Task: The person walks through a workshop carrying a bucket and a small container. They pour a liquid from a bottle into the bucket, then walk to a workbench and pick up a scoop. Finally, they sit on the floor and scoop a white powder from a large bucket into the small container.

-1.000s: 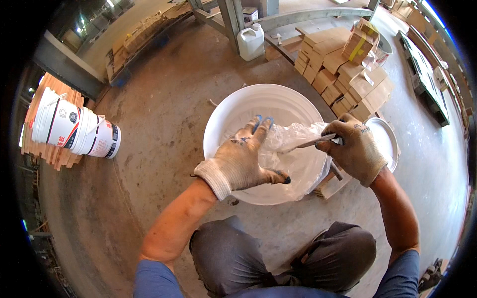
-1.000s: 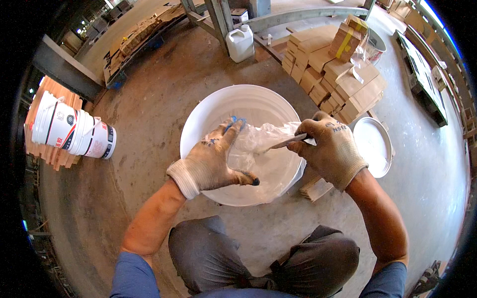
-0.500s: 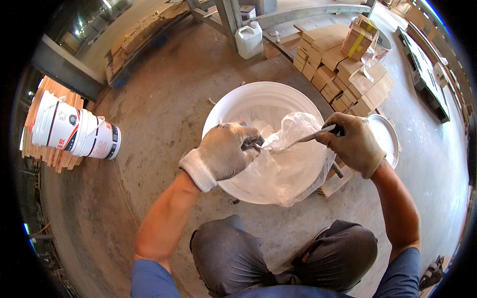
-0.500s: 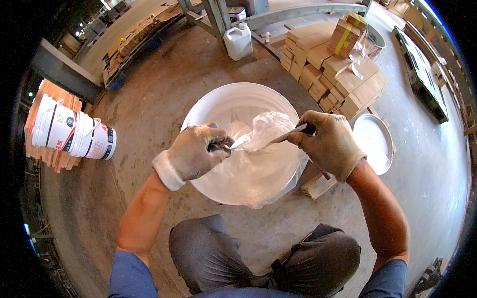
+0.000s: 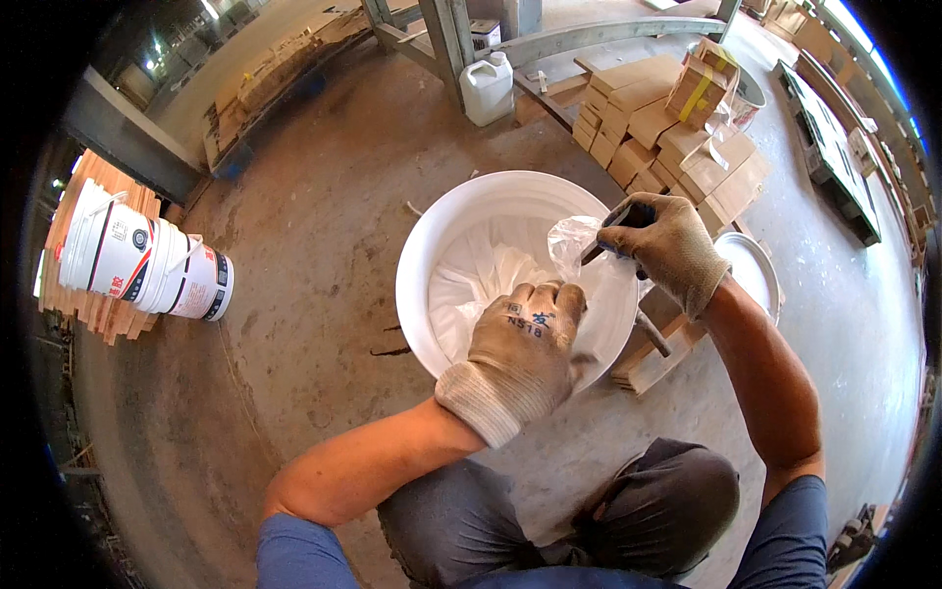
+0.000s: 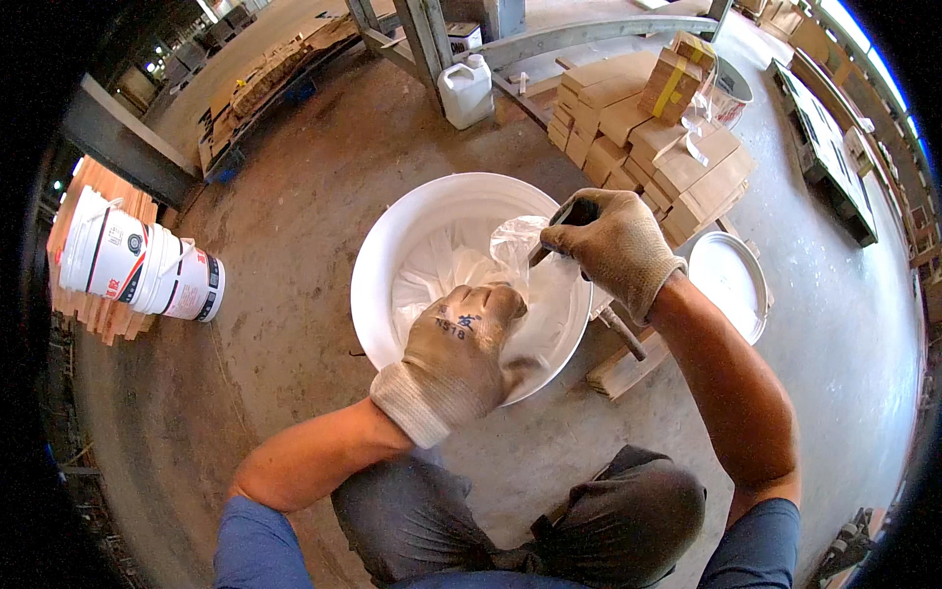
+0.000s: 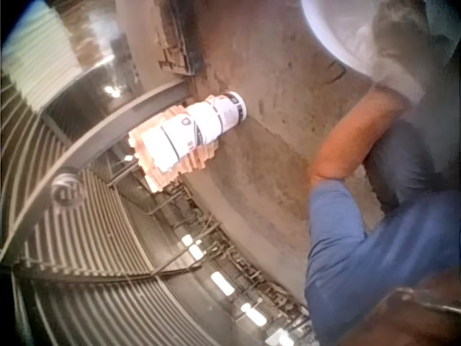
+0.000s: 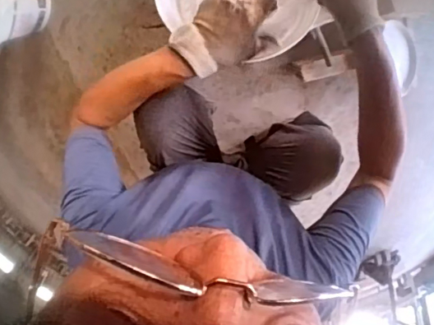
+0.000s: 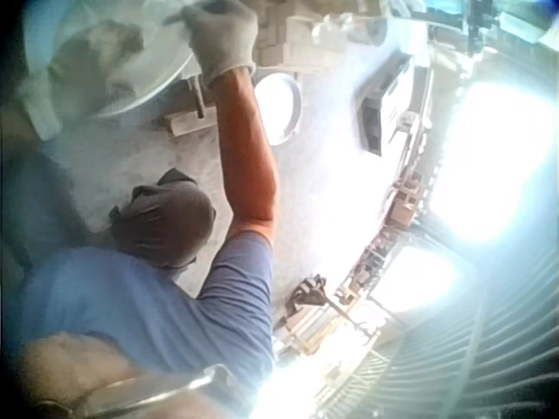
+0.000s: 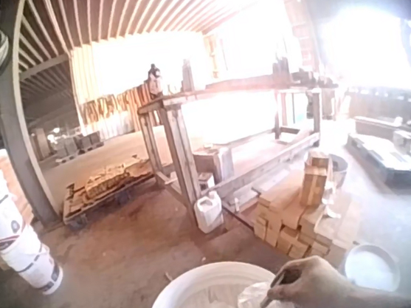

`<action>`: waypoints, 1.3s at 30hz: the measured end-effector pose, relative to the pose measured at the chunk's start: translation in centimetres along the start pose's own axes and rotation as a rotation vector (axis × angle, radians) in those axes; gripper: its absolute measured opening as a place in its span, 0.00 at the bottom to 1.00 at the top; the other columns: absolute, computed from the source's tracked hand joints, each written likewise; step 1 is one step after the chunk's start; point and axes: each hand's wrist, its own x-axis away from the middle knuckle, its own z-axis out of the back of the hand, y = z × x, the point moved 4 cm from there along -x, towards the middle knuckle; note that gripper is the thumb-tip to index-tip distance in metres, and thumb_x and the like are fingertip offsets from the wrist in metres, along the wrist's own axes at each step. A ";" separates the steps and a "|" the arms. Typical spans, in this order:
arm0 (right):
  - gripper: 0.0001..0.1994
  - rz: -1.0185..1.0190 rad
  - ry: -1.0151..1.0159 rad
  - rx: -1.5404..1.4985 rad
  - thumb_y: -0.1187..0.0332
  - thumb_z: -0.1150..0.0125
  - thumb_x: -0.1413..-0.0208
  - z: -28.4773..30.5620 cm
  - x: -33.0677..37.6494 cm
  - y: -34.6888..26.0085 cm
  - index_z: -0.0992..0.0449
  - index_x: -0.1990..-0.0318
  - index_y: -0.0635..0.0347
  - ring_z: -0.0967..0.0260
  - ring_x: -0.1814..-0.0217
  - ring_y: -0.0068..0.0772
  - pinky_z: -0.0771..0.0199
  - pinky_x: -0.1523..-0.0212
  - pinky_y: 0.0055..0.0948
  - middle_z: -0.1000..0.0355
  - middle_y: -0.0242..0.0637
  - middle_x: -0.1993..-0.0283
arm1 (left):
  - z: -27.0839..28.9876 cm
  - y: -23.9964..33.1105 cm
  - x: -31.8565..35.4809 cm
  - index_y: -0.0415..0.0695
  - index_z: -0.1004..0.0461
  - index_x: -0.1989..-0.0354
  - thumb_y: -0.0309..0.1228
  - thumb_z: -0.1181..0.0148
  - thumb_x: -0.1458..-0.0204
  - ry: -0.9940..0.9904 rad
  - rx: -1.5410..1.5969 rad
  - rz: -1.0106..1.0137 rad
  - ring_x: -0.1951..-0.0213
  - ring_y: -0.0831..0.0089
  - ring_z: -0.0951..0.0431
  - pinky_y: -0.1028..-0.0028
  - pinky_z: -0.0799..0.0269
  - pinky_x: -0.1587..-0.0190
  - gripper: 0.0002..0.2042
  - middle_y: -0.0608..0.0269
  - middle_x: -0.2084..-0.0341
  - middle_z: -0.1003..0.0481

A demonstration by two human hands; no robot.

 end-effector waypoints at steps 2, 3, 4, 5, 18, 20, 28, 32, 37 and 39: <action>0.12 -0.010 -0.024 -0.008 0.65 0.27 0.47 0.2 0.1 -0.1 0.16 0.64 0.66 0.23 0.72 0.28 0.19 0.64 0.28 0.18 0.39 0.70 | -0.3 -1.4 -0.2 0.43 0.30 0.52 0.34 0.27 0.53 0.070 0.146 -0.006 0.58 0.50 0.18 0.56 0.22 0.53 0.22 0.48 0.59 0.20; 0.12 0.014 -0.018 -0.012 0.65 0.27 0.47 0.4 0.1 0.0 0.16 0.63 0.66 0.23 0.71 0.27 0.19 0.64 0.28 0.18 0.39 0.69 | -0.2 -2.1 -0.3 0.43 0.30 0.53 0.31 0.28 0.52 0.103 0.221 -0.013 0.61 0.50 0.17 0.57 0.20 0.55 0.20 0.49 0.61 0.19; 0.12 0.038 -0.012 -0.016 0.65 0.27 0.47 0.5 0.0 0.5 0.16 0.63 0.66 0.23 0.71 0.27 0.19 0.63 0.27 0.18 0.39 0.69 | 0.0 -3.0 -0.3 0.39 0.30 0.45 0.25 0.30 0.54 0.141 0.241 0.038 0.66 0.54 0.16 0.62 0.19 0.59 0.25 0.48 0.68 0.19; 0.12 0.061 -0.011 -0.021 0.65 0.27 0.47 0.5 0.0 0.8 0.16 0.63 0.66 0.23 0.70 0.26 0.19 0.63 0.27 0.18 0.39 0.69 | 0.4 -3.4 -0.5 0.37 0.31 0.43 0.25 0.31 0.54 0.125 0.319 0.113 0.66 0.55 0.16 0.62 0.19 0.58 0.27 0.47 0.68 0.19; 0.12 0.151 -0.121 -0.032 0.67 0.26 0.45 0.8 2.5 0.9 0.17 0.58 0.67 0.22 0.66 0.24 0.18 0.61 0.26 0.18 0.38 0.63 | 0.0 -6.1 -4.0 0.36 0.19 0.49 0.27 0.39 0.43 -0.277 0.950 0.440 0.74 0.81 0.24 0.79 0.26 0.73 0.15 0.65 0.71 0.22; 0.12 0.073 -0.118 -0.094 0.68 0.27 0.44 0.9 2.5 1.2 0.17 0.58 0.67 0.23 0.66 0.23 0.18 0.62 0.25 0.18 0.38 0.64 | 0.3 -5.8 -4.1 0.37 0.19 0.51 0.28 0.39 0.42 -0.289 0.955 0.417 0.75 0.81 0.25 0.78 0.27 0.75 0.13 0.66 0.73 0.22; 0.14 0.020 -0.121 -0.172 0.66 0.29 0.42 0.7 2.3 1.3 0.16 0.55 0.68 0.25 0.71 0.23 0.20 0.68 0.23 0.18 0.38 0.66 | 0.7 -4.2 -4.2 0.39 0.16 0.61 0.38 0.32 0.45 -0.194 0.727 0.154 0.76 0.80 0.25 0.73 0.26 0.75 0.13 0.65 0.80 0.24; 0.13 0.076 -0.149 -0.114 0.65 0.29 0.42 0.6 2.3 1.6 0.15 0.56 0.68 0.25 0.71 0.23 0.21 0.67 0.23 0.18 0.38 0.66 | -0.3 -5.2 -4.9 0.38 0.17 0.61 0.37 0.30 0.49 -0.052 0.492 0.216 0.70 0.61 0.17 0.64 0.22 0.63 0.14 0.51 0.75 0.19; 0.13 0.118 -0.107 -0.055 0.64 0.30 0.41 1.5 2.0 2.4 0.15 0.58 0.67 0.25 0.70 0.24 0.21 0.65 0.24 0.18 0.39 0.66 | -0.7 -5.5 -4.2 0.38 0.18 0.63 0.29 0.31 0.53 0.107 0.253 0.097 0.60 0.53 0.17 0.61 0.22 0.57 0.10 0.47 0.64 0.19; 0.14 0.097 -0.103 -0.056 0.63 0.30 0.41 1.7 1.8 2.9 0.15 0.58 0.67 0.25 0.70 0.24 0.21 0.65 0.24 0.18 0.39 0.66 | -0.9 -5.4 -4.1 0.38 0.18 0.64 0.27 0.31 0.54 0.115 0.290 0.084 0.59 0.51 0.17 0.60 0.21 0.56 0.10 0.45 0.62 0.19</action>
